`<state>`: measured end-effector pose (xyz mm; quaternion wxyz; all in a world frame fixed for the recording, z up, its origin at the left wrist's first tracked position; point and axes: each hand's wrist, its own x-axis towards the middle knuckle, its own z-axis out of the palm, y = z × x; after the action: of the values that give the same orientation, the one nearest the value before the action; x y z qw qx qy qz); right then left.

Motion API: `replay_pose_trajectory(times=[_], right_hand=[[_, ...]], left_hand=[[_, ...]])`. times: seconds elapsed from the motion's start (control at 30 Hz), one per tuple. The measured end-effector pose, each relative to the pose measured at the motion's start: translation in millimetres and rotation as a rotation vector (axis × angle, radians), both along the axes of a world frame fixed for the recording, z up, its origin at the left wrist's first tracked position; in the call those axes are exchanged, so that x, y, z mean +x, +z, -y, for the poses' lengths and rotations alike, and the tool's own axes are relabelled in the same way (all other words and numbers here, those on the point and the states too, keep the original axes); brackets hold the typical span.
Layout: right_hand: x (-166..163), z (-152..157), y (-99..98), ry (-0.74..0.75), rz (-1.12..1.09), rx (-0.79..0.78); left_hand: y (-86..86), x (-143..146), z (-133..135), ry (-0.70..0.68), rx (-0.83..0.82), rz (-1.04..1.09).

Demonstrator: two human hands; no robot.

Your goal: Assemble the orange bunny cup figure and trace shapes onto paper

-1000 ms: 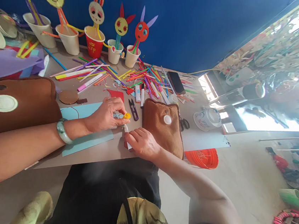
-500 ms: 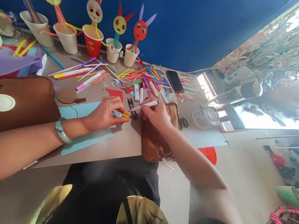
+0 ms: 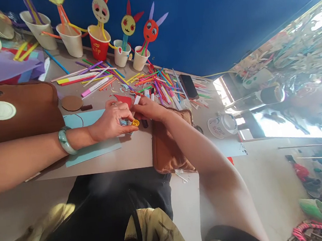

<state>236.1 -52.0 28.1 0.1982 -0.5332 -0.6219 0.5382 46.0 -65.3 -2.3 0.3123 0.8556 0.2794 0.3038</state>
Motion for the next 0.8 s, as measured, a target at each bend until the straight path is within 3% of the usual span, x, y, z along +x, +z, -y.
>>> replay_pose_trajectory(times=[0.8], right_hand=[[-8.4, -19.2, -2.6, 0.238, 0.062, -0.044]], left_hand=[[-0.9, -1.0, -0.9, -0.012, -0.003, -0.007]])
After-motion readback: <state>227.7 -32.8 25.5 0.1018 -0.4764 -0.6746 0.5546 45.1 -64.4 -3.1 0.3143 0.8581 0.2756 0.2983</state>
